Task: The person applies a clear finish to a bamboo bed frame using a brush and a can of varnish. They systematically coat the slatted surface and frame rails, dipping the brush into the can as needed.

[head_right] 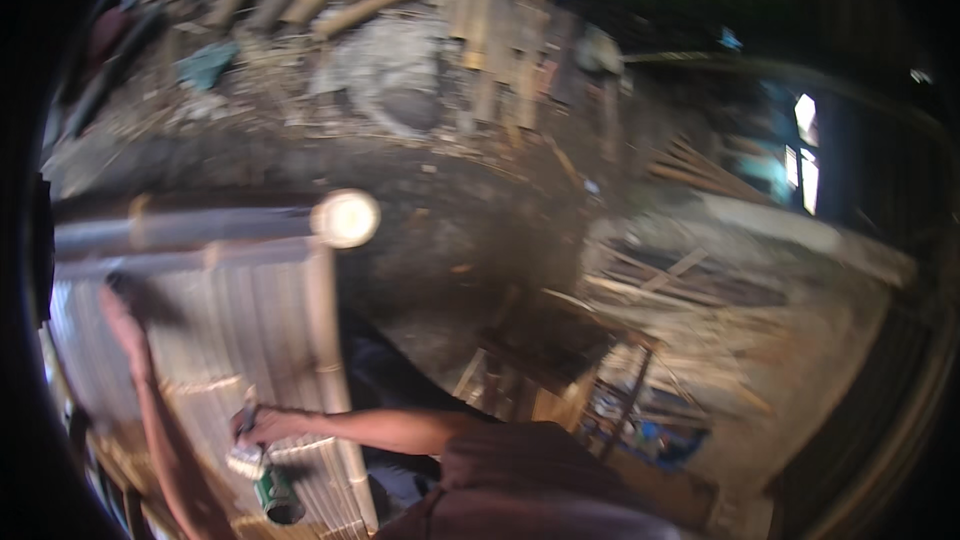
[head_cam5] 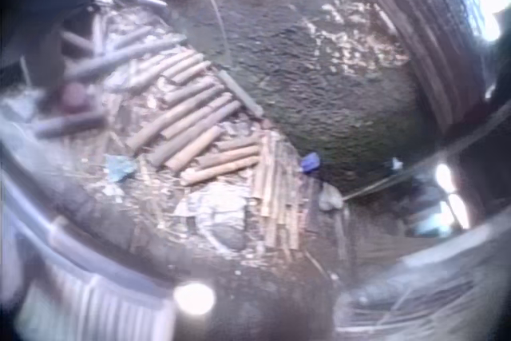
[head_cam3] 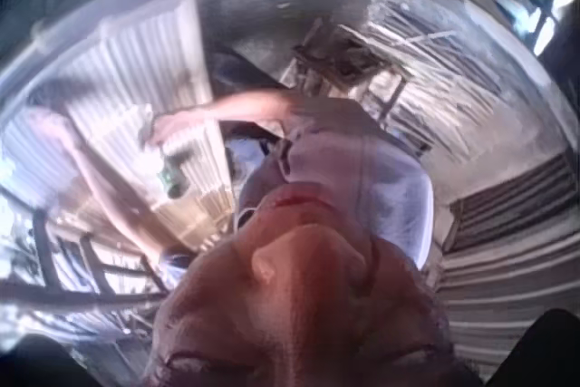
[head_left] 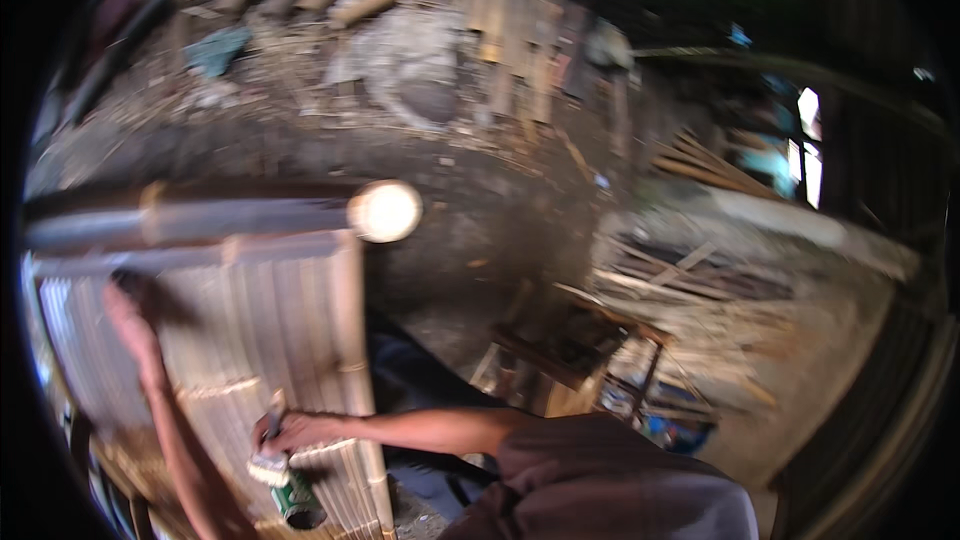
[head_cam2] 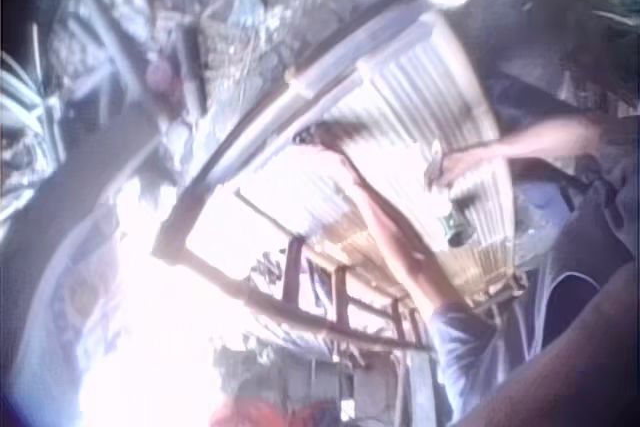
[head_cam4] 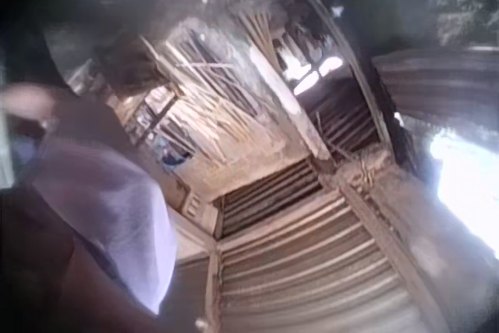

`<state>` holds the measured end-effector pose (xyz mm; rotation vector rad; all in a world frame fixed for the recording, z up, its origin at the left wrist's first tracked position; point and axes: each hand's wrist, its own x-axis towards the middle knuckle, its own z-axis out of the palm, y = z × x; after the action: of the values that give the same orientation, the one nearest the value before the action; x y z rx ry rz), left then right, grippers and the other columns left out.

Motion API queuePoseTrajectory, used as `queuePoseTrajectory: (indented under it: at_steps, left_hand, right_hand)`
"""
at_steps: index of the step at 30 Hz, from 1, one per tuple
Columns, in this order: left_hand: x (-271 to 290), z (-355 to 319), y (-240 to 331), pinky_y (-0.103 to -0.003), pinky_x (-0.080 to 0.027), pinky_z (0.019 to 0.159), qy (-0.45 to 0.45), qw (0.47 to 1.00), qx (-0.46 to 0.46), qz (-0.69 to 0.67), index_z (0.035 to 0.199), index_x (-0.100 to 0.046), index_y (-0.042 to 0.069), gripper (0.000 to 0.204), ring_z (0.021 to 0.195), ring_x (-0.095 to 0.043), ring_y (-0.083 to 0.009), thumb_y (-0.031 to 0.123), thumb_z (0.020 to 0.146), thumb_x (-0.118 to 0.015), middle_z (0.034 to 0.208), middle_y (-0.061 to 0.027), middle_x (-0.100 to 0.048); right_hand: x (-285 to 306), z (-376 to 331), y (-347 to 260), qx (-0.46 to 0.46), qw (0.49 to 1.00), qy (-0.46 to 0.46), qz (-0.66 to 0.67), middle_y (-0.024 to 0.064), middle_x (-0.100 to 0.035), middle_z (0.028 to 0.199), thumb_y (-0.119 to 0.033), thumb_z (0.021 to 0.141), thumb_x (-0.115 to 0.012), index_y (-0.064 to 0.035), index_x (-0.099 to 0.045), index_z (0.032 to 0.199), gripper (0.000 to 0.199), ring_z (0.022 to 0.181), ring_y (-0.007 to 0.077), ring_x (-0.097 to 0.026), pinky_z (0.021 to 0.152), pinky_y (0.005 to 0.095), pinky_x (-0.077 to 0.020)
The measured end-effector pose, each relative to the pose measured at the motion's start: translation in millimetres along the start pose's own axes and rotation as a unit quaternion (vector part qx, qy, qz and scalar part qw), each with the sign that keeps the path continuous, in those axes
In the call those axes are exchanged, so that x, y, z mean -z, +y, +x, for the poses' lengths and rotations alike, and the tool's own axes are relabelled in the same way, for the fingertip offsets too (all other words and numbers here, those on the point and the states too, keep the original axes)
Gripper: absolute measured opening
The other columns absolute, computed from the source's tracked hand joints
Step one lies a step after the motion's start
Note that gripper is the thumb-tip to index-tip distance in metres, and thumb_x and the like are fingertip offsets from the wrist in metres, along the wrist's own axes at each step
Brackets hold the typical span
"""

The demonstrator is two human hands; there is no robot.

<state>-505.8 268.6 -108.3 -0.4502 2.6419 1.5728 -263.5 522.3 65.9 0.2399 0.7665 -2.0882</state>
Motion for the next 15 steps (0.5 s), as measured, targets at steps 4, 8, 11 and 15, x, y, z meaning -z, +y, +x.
queuePoseTrajectory:
  at_steps: [4,8,11,15]
  left_hand:
    - [-72,15,48,-0.035,-0.037,0.106,-0.107,0.994,-0.005,-0.032,0.135,-0.049,-0.003,0.045,0.118,-0.053,-0.0255,0.026,0.105,-0.034,0.133,-0.0164,-0.055]
    - [-47,36,17,-0.035,-0.035,0.109,-0.083,0.994,0.009,-0.075,0.137,-0.047,-0.007,0.046,0.123,-0.051,-0.0272,0.022,0.104,-0.033,0.134,-0.018,-0.054]
    - [-2,39,-21,-0.037,-0.043,0.102,-0.034,0.987,0.089,-0.13,0.136,-0.051,-0.003,0.045,0.118,-0.056,-0.0251,0.022,0.102,-0.035,0.134,-0.0138,-0.057]
    - [12,16,25,-0.043,-0.044,0.094,0.002,0.905,-0.21,0.371,0.119,-0.061,-0.003,0.034,0.111,-0.056,-0.0369,0.014,0.096,-0.042,0.113,-0.0242,-0.063]
  right_hand:
    - [17,-9,-2,0.064,0.994,0.068,0.06,0.0004,-0.063,0.087,-0.014,0.087,-0.064,-0.0051,-0.065,0.099,0.015,0.082,0.0103,-0.057,0.068,0.0277,-0.0476]
    - [17,-3,4,0.088,0.991,0.082,0.055,0.0016,-0.063,0.083,-0.014,0.087,-0.065,-0.0028,-0.065,0.095,0.014,0.078,0.0117,-0.058,0.068,0.0274,-0.0477]
    - [15,-15,-29,0.057,0.994,0.079,-0.056,0.0028,-0.064,0.081,-0.015,0.089,-0.064,0.0001,-0.066,0.095,0.016,0.079,0.0103,-0.058,0.069,0.0269,-0.0489]
    - [16,-24,-30,0.029,0.998,0.027,0.055,0.0049,-0.068,0.106,-0.029,0.091,-0.07,-0.0046,-0.066,0.113,0.033,0.099,0.0129,-0.062,0.082,0.0263,-0.0526]
